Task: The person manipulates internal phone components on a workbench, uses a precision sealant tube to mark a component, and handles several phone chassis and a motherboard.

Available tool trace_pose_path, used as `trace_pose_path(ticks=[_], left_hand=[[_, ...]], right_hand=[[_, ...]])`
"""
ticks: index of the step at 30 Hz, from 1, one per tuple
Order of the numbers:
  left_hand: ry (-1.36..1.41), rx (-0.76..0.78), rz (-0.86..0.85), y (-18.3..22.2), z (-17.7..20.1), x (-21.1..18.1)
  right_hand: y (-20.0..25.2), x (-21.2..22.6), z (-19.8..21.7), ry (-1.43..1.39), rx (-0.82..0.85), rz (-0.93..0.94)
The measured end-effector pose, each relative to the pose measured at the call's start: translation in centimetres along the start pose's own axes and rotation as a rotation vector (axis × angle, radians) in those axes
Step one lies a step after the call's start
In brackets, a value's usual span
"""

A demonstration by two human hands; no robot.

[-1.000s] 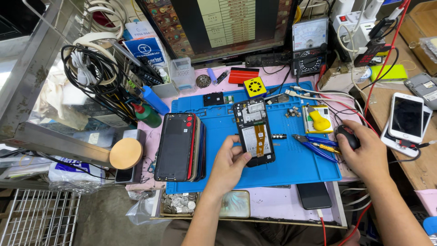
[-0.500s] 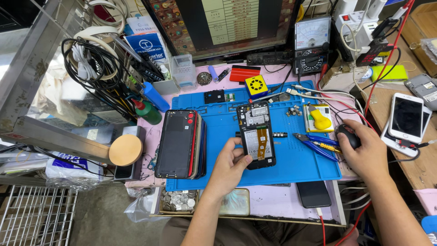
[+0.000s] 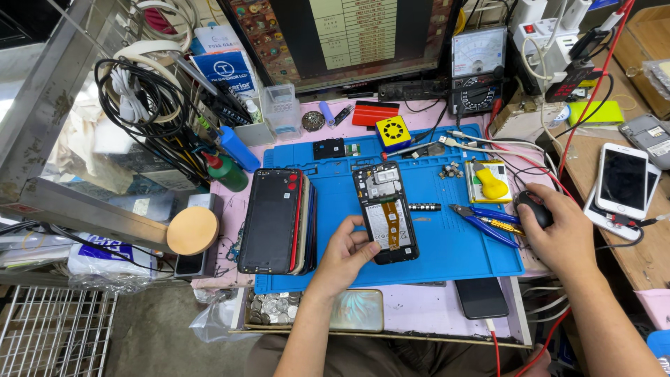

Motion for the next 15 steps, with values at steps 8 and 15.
trace_pose_path(ticks=[8, 15], left_hand=[[-0.045, 0.021, 0.009, -0.03, 0.19, 0.34], [-0.048, 0.029, 0.026, -0.01, -0.07, 0.12]], right_hand=[[0.12, -0.05, -0.17, 0.001, 0.009, -0.004], [0.23, 0.21, 0.05, 0.0, 0.002, 0.011]])
Point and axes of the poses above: each hand's wrist, its own y-axis away from the middle knuckle, its own z-axis out of the back of the hand, x = y × z, the point moved 6 cm from there along -y, towards the middle knuckle, and after that the axes turned 9 degrees about y, right-handed, at the moved point
